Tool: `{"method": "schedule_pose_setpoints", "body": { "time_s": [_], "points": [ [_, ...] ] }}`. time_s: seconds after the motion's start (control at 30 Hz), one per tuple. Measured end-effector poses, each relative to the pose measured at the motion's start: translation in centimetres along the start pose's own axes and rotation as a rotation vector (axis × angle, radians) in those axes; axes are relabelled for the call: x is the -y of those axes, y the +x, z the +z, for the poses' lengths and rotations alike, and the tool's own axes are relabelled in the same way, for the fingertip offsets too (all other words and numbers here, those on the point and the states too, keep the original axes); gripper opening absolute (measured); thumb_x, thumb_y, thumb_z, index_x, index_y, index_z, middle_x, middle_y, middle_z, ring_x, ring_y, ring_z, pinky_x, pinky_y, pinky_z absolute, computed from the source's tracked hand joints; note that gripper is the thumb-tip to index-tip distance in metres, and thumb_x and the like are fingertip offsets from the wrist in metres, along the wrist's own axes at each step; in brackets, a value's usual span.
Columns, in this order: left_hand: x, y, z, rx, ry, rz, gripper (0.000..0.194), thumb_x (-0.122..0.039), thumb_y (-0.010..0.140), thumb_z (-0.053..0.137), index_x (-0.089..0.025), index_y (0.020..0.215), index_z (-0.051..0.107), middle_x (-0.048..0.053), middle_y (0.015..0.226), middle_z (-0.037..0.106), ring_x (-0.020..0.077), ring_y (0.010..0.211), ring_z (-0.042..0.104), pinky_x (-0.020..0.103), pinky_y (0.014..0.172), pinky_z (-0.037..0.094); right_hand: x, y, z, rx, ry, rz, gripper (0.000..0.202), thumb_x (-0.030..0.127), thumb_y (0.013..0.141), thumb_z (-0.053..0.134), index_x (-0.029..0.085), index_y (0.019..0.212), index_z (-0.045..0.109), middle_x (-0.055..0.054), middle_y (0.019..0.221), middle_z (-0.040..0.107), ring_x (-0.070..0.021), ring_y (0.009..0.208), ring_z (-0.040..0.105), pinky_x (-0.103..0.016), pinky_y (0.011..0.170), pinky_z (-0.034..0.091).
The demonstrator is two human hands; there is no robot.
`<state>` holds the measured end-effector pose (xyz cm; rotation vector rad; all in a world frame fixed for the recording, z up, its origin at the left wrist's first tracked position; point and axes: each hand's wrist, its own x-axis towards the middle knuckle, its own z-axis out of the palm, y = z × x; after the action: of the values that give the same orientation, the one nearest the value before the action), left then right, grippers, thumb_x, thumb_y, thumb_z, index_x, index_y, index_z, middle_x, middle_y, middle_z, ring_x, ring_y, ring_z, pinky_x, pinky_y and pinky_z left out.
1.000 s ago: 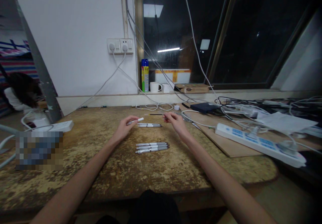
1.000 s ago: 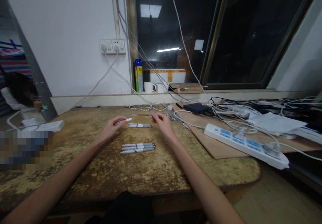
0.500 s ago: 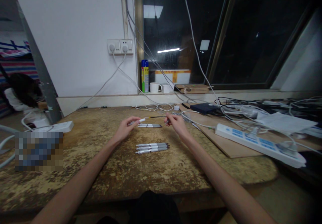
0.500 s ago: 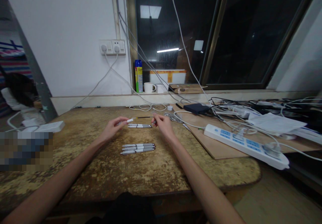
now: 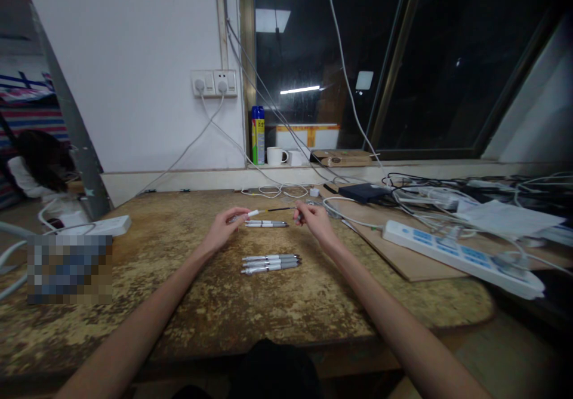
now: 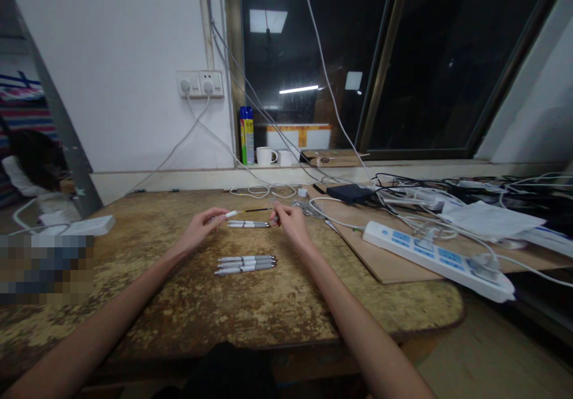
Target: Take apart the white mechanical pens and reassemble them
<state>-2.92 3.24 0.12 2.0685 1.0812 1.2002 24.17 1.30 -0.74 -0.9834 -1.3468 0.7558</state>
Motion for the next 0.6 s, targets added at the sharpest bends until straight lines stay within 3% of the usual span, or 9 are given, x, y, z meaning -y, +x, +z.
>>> {"method": "schedule_pose_setpoints", "body": {
  "time_s": [0.4,0.6],
  "points": [
    [0.20,0.06,0.11,0.017,-0.025,0.027,0.038,-0.049,0.088,0.061,-0.018,0.107,0.074,0.008,0.110,0.074,0.0252,0.105,0.064,0.035,0.095,0.047,-0.15,0.04,-0.03,0.030,-0.043,-0.017,0.054,0.062,0.087,0.054,0.016,0.061,0.065,-0.004,0.055,0.060,-0.0152,0.054,0.054,-0.028,0.057,0.041],
    [-0.25,-0.11,0.10,0.019,-0.035,0.012,0.039,-0.051,0.086,0.064,-0.019,0.105,0.075,0.008,0.113,0.074,0.0262,0.109,0.065,0.036,0.100,0.045,-0.36,-0.02,0.42,0.147,-0.165,-0.192,0.036,0.051,0.089,0.060,0.018,0.081,0.072,-0.004,0.077,0.070,-0.0180,0.072,0.062,-0.029,0.069,0.045]
  ]
}}
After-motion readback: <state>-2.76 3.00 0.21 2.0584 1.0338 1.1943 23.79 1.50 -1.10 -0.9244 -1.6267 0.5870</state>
